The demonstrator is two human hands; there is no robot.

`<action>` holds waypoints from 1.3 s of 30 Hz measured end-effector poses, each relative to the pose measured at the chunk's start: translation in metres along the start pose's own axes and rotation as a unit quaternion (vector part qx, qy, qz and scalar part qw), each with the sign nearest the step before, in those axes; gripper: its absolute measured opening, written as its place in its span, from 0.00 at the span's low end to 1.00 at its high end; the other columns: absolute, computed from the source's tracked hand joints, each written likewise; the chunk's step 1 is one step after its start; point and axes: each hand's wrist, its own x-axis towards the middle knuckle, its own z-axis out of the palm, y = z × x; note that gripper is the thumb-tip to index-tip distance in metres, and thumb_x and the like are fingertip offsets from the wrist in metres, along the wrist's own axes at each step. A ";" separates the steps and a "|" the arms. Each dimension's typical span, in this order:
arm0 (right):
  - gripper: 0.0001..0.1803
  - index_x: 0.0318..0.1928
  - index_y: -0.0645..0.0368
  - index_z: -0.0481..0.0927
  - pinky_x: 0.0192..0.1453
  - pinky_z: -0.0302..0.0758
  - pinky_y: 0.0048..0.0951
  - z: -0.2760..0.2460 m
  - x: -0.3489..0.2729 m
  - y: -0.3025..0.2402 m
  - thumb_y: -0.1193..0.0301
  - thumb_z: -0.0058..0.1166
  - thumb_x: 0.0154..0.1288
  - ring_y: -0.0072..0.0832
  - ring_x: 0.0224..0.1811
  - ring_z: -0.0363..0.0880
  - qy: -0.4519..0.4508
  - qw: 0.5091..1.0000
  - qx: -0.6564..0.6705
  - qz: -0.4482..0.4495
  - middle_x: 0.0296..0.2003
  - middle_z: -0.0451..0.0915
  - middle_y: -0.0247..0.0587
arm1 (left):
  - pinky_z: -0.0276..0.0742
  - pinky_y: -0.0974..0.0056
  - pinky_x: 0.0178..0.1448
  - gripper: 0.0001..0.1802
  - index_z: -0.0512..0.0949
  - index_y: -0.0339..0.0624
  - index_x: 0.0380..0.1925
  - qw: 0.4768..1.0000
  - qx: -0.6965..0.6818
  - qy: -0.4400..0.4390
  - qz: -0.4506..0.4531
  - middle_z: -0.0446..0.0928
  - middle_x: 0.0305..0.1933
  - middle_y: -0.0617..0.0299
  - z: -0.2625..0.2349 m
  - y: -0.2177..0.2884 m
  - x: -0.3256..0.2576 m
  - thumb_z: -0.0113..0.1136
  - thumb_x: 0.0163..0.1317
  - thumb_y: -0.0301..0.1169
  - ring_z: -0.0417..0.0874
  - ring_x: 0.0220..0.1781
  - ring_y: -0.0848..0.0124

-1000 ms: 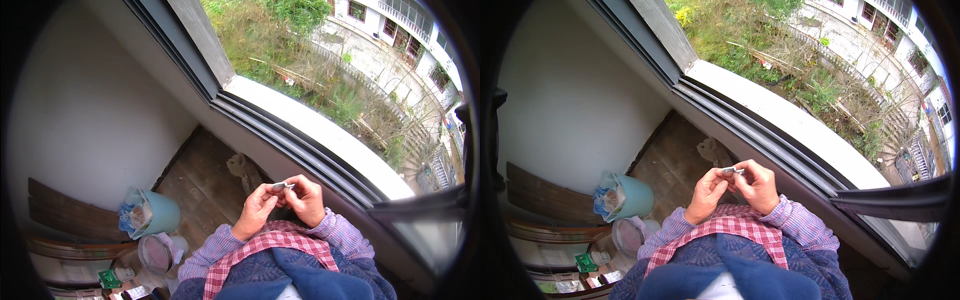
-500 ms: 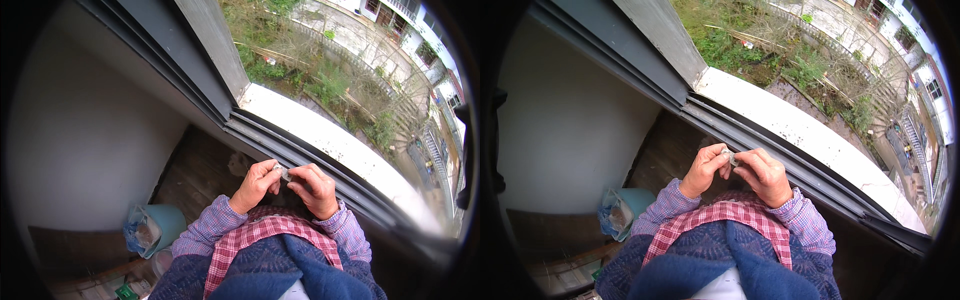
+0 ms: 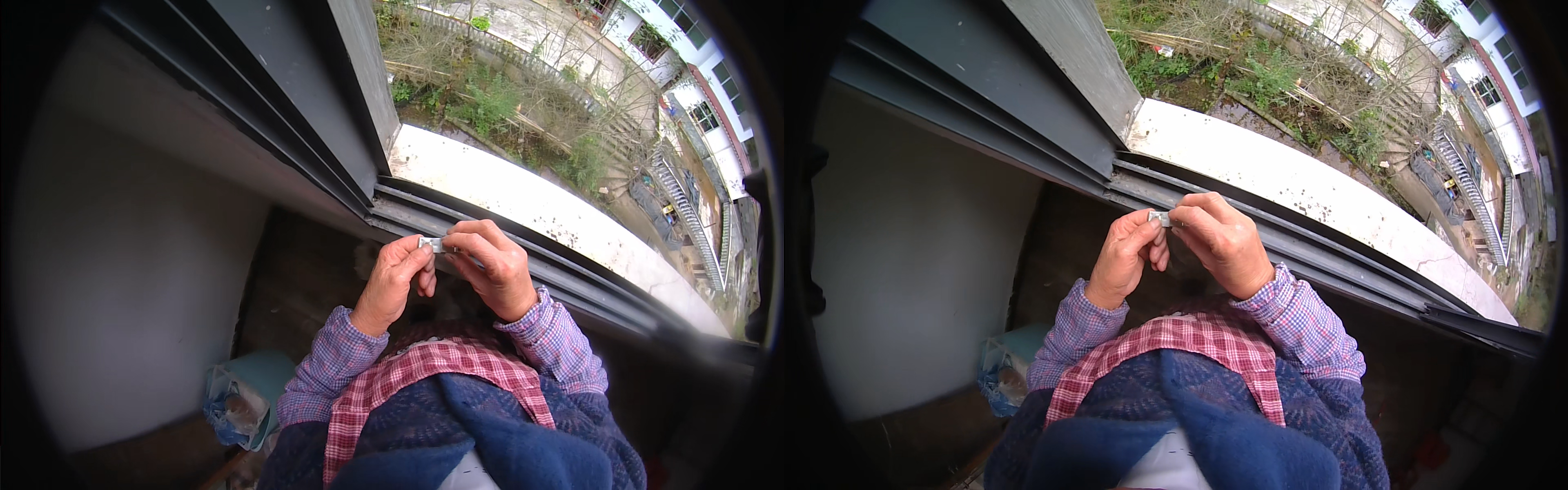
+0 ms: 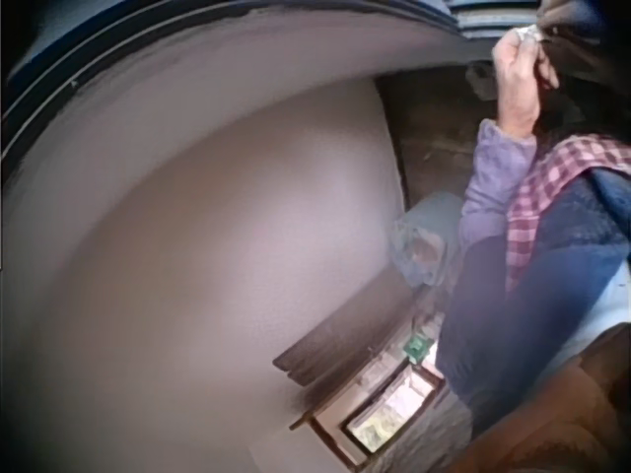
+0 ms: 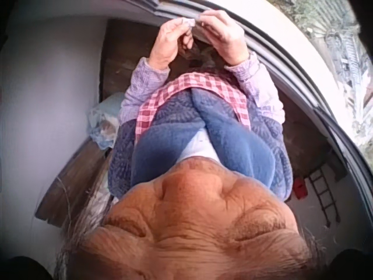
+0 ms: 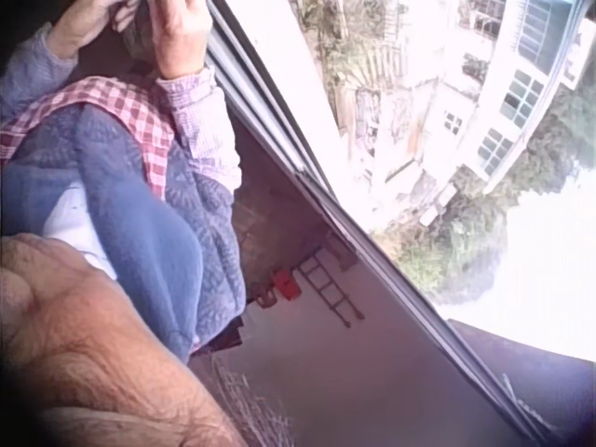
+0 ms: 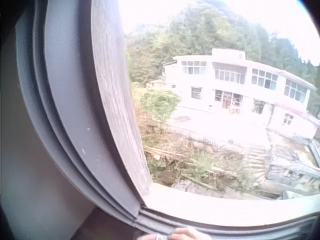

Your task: The person cleans the window frame with a cloth and brush, then retrieves a small metal part from a box and installs it into the window track. They use a pencil to mark or adjust the track and continue fitting the part into place.

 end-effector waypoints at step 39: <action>0.05 0.34 0.62 0.79 0.42 0.81 0.41 0.069 0.067 0.010 0.76 0.60 0.56 0.46 0.37 0.83 -0.064 0.992 -0.087 0.062 0.33 0.77 0.48 | 0.57 0.35 0.73 0.51 0.45 0.27 0.75 0.332 0.638 0.331 0.610 0.50 0.74 0.24 -0.033 0.147 0.029 0.38 0.71 0.63 0.58 0.73 0.33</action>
